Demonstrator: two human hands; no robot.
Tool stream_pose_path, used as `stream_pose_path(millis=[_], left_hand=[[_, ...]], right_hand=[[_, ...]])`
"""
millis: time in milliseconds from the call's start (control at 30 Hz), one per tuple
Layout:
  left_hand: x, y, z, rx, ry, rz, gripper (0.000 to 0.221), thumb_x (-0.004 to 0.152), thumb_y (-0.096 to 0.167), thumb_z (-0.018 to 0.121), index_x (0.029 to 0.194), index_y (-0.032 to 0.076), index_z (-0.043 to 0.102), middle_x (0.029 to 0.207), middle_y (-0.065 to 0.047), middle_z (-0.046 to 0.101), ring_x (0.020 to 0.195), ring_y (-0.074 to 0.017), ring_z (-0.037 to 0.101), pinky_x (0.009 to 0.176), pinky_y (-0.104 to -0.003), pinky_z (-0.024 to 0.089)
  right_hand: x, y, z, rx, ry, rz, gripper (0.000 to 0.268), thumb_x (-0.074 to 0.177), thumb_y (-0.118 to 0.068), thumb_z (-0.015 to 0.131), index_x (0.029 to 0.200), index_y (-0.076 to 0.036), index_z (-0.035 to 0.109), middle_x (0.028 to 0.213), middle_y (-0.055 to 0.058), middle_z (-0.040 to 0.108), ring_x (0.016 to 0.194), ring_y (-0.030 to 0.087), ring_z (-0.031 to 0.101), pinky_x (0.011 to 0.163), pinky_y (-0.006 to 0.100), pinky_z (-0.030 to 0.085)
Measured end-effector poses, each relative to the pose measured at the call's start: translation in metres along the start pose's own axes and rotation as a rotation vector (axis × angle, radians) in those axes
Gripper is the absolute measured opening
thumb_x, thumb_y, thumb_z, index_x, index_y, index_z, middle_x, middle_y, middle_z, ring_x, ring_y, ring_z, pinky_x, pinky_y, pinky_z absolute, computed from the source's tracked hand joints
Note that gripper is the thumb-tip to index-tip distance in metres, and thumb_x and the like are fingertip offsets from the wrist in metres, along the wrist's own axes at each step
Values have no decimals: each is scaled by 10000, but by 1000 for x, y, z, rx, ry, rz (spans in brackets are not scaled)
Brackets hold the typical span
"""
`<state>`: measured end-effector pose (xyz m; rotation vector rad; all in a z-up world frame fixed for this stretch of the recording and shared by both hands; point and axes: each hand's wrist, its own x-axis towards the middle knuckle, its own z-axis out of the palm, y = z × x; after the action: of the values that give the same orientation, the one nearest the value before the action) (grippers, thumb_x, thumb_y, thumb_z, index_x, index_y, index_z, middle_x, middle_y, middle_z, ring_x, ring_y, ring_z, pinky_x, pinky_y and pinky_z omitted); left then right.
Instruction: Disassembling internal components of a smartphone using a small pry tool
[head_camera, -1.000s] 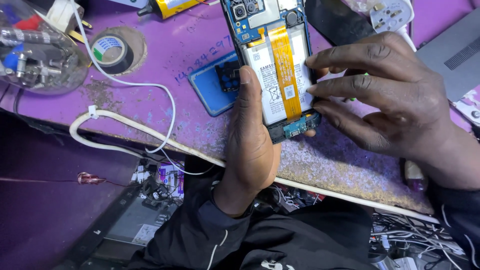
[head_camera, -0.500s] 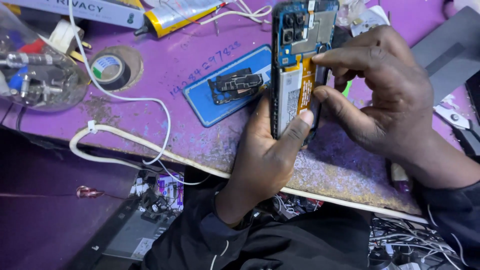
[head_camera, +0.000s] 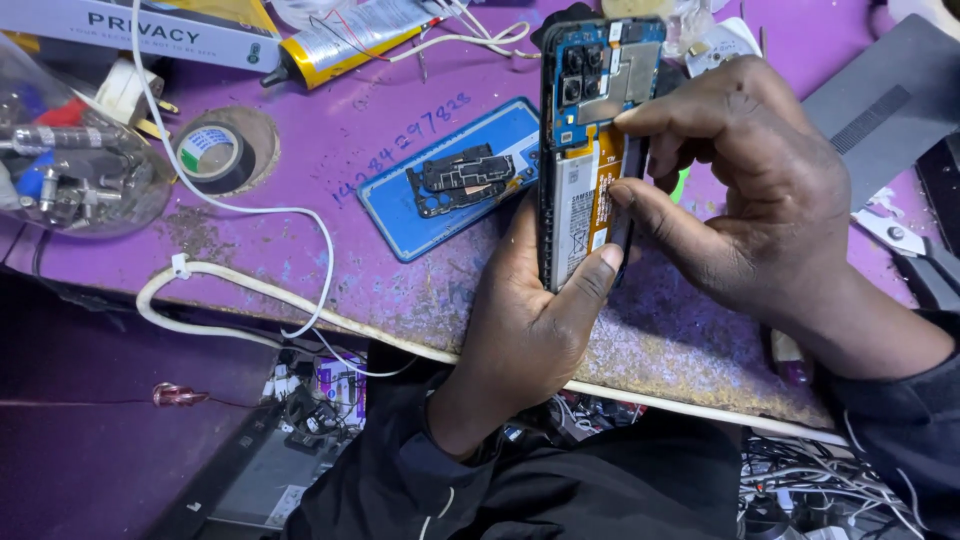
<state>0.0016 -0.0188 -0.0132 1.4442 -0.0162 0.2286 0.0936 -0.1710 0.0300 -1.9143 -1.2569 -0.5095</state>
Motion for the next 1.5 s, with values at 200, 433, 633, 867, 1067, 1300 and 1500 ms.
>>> stream_pose_path(millis=[200, 433, 633, 867, 1067, 1300, 1500], left_hand=[[-2, 3, 1, 124, -26, 50, 515, 981, 231, 577, 1469, 96, 481, 1367, -80, 679, 1260, -203, 677, 1095, -345, 515], [-1, 3, 2, 151, -48, 90, 499, 986, 200, 560, 1463, 73, 483, 1377, -94, 672, 1275, -214, 667, 1100, -348, 510], [-2, 3, 3, 144, -44, 61, 413, 989, 202, 572, 1385, 91, 535, 1205, -43, 707, 1112, -174, 702, 1009, -326, 547], [0, 6, 4, 70, -52, 16, 512, 915, 165, 674, 1397, 107, 508, 1214, -37, 694, 1107, -147, 697, 1020, -313, 553], [2, 17, 2, -118, 15, -119, 623, 821, 328, 740, 1365, 79, 569, 1251, -64, 729, 1115, -163, 706, 1015, -322, 566], [4, 5, -3, -337, 53, -7, 607, 989, 427, 562, 1453, 40, 504, 1383, -120, 646, 1265, -243, 652, 1095, -384, 562], [4, 7, 0, -429, 85, -29, 614, 992, 375, 560, 1489, 23, 480, 1412, -140, 631, 1266, -236, 642, 1063, -373, 575]], right_hand=[[4, 2, -8, 64, -30, 18, 271, 1033, -35, 758, 1180, 146, 621, 1028, 215, 572, 1017, 293, 647, 812, 312, 560], [5, 2, -13, 95, -85, 104, 263, 1042, -50, 726, 1190, 118, 588, 1092, 196, 529, 1029, 255, 618, 834, 284, 558], [4, 4, -12, 87, -86, 90, 154, 1076, -81, 696, 1084, 41, 602, 1066, 146, 518, 933, 216, 527, 811, 299, 466], [4, 3, -11, 71, -73, 75, 132, 1090, -52, 698, 1054, 45, 617, 1046, 156, 533, 941, 232, 536, 807, 306, 480], [2, -2, -12, 206, -43, 113, 203, 1076, -67, 630, 1090, 100, 515, 1104, 198, 463, 937, 236, 532, 784, 274, 545], [3, -5, -7, 438, -29, 165, 172, 1081, 5, 546, 1102, 77, 391, 1005, 270, 576, 863, 279, 639, 755, 302, 568], [3, -3, -8, 343, -66, 173, 164, 1079, 33, 591, 1105, 118, 452, 991, 249, 610, 800, 242, 654, 710, 266, 580]])
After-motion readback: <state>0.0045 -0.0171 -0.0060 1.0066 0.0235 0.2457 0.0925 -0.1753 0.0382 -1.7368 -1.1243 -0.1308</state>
